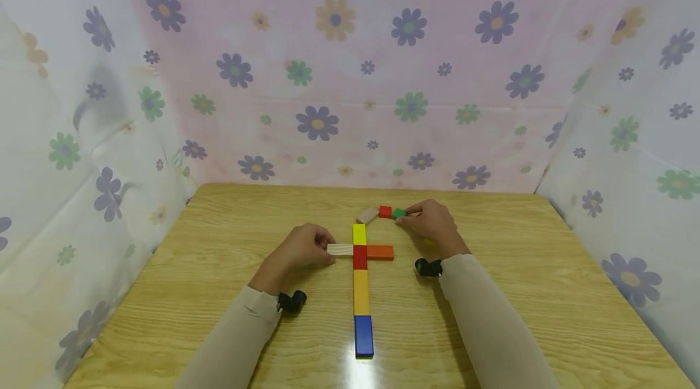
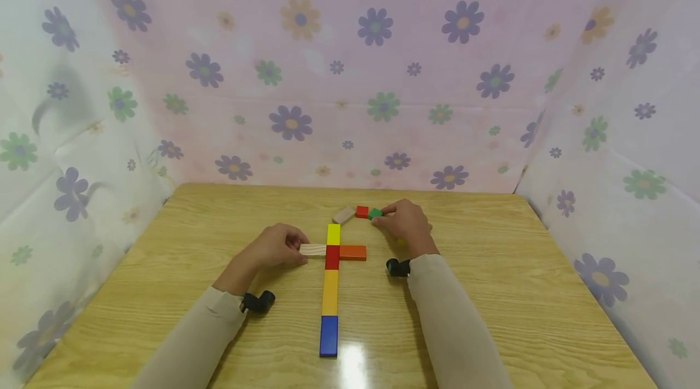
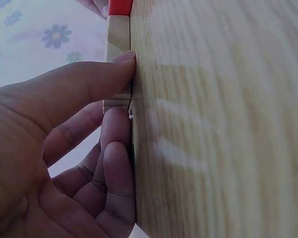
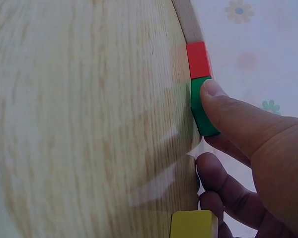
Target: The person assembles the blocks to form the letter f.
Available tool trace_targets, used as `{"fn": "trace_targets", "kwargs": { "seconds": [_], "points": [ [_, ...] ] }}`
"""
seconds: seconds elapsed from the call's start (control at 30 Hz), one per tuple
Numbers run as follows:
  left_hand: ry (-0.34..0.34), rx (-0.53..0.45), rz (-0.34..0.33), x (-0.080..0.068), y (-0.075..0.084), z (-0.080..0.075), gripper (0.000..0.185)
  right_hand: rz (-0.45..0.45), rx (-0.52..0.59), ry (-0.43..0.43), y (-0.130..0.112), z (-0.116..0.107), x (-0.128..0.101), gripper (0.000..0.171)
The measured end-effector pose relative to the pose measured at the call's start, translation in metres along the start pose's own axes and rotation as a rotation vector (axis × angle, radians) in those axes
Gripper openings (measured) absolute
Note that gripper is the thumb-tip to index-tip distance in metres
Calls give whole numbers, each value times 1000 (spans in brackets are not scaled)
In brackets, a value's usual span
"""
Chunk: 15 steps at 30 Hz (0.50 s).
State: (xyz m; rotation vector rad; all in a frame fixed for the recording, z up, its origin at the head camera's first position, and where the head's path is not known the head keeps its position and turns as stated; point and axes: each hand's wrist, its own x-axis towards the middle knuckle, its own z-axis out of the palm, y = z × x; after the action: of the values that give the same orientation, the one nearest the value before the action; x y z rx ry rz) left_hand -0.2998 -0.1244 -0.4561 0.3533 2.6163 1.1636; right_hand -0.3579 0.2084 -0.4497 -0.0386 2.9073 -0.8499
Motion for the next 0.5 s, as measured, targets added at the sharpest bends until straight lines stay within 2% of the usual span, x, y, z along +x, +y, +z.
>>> {"fn": "trace_targets", "kwargs": {
  "seconds": [0.5],
  "points": [
    [0,8,3,-1,2,-1,30,-46,15,14,2,-1,-4,51]
  ]
}}
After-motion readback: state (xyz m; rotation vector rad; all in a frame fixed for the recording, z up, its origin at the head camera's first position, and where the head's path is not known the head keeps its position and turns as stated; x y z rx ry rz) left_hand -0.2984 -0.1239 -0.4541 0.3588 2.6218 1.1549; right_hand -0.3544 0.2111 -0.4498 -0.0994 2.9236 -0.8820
